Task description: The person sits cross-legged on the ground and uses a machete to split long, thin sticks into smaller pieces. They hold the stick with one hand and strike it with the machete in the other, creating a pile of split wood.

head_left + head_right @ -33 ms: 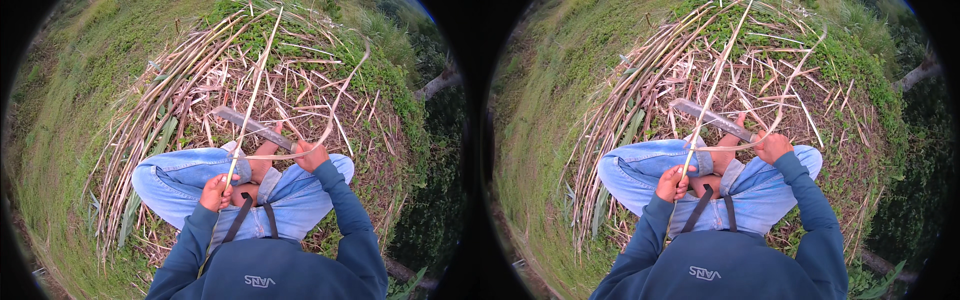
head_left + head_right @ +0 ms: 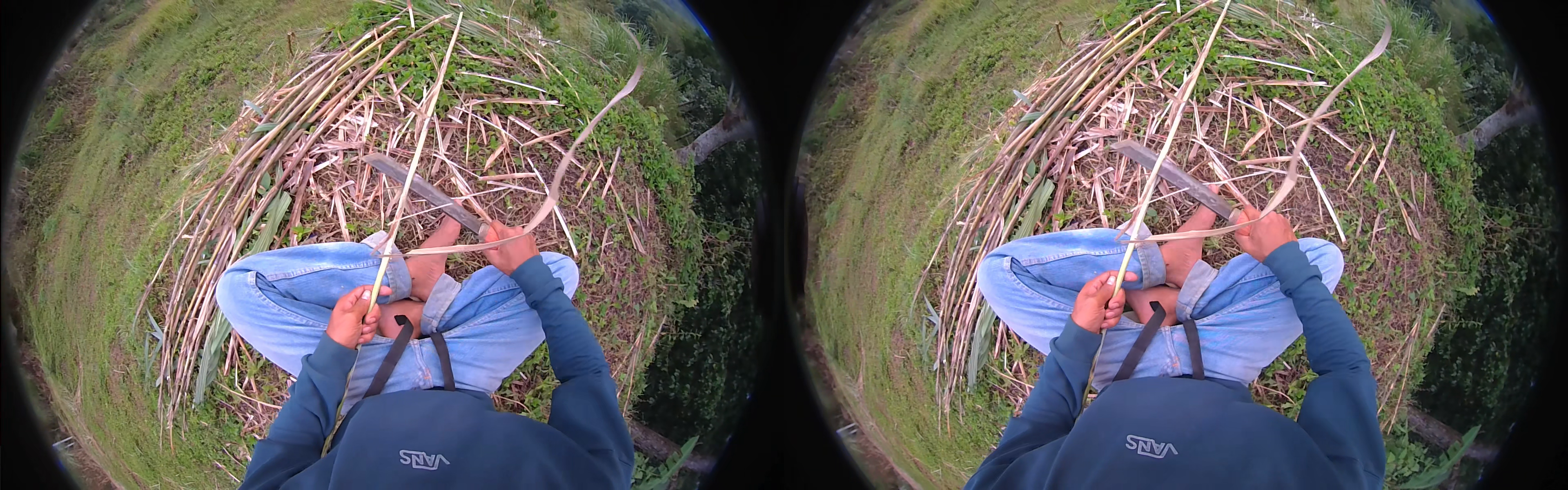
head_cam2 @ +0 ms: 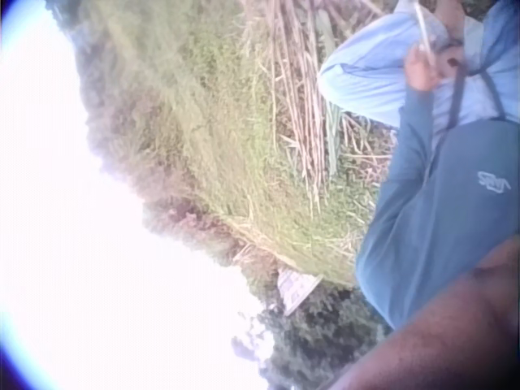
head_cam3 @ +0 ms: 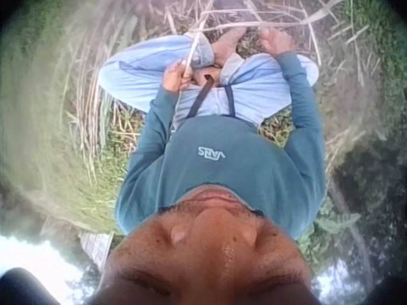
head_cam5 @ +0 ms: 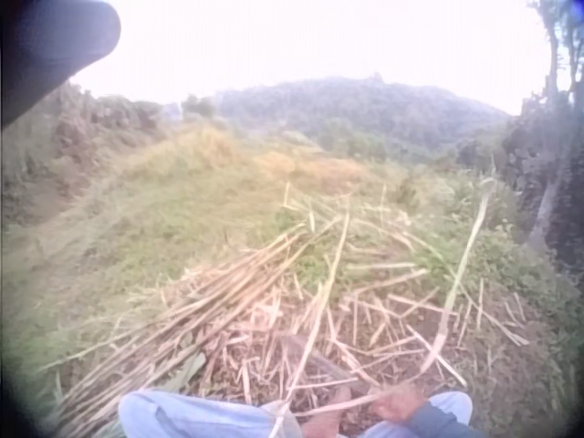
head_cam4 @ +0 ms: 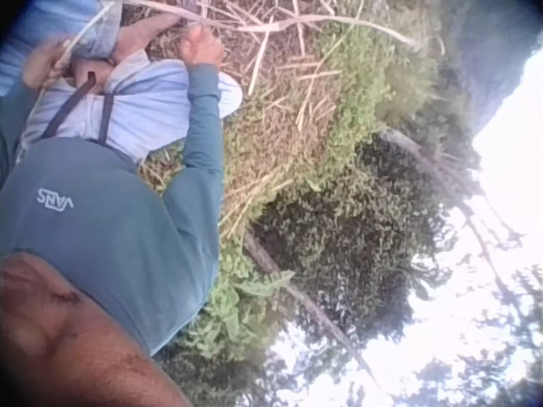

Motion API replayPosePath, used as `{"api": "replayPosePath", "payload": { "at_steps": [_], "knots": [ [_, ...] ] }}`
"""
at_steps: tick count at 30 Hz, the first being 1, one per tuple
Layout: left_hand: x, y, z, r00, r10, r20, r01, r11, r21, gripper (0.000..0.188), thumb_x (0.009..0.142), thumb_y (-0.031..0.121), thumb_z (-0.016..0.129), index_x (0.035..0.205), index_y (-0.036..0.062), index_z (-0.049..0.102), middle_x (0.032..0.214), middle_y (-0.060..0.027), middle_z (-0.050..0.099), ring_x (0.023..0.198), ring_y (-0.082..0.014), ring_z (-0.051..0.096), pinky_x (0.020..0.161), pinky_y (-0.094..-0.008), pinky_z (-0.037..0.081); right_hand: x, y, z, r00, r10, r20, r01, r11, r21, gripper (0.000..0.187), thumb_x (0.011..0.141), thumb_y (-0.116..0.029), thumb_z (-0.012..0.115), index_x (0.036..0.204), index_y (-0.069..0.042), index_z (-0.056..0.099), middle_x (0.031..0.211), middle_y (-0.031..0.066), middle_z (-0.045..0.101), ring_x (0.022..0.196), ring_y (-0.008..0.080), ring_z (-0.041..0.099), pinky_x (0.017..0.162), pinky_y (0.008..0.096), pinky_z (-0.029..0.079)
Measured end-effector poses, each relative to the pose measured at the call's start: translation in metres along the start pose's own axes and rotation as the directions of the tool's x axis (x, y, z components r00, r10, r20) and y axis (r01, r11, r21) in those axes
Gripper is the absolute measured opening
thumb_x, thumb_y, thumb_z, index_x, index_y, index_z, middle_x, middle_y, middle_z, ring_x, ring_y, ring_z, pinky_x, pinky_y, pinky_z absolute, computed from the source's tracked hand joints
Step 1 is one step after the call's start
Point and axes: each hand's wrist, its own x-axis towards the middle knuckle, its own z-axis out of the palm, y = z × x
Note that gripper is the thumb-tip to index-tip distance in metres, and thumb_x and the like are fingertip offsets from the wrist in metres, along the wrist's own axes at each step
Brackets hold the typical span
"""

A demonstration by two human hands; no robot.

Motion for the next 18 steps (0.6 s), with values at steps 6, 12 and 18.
{"api": "replayPosePath", "payload": {
  "at_steps": [6,12,18],
  "knots": [
    [-0.015,-0.015,-0.002,0.999,0.044,-0.013,-0.042,0.993,0.109,0.037,0.103,0.026,0.033,0.132,0.0063,0.045,0.057,0.0031,0.036,0.039,-0.0029,0.022,0.035,-0.0187,0.022,0.014,0.019,-0.018,0.977,-0.166,0.132,0.178,0.981,-0.083,0.027,0.077,-0.030,0.061,0.093,-0.008,0.060,0.067,0.0207,0.063,0.063,0.0400,0.063,0.063,0.0502,0.052],
    [-0.017,-0.013,-0.004,0.997,0.059,-0.042,-0.052,0.986,0.160,0.037,0.103,0.024,0.035,0.131,0.0052,0.047,0.055,0.0037,0.035,0.038,-0.0027,0.023,0.034,-0.0195,0.021,0.052,0.028,-0.024,0.997,0.043,0.064,-0.034,0.990,-0.138,0.023,0.078,-0.029,0.061,0.090,-0.011,0.058,0.070,0.0190,0.065,0.066,0.0393,0.064,0.065,0.0507,0.052],
    [-0.021,-0.018,-0.011,0.997,0.046,-0.054,-0.036,0.984,0.174,0.036,0.102,0.023,0.035,0.131,0.0056,0.048,0.056,0.0038,0.036,0.039,-0.0029,0.022,0.035,-0.0199,0.022,0.050,0.032,-0.031,0.981,-0.123,0.147,0.153,0.965,-0.214,0.025,0.077,-0.030,0.061,0.093,-0.010,0.059,0.069,0.0180,0.065,0.066,0.0391,0.064,0.066,0.0522,0.052]
  ]
}}
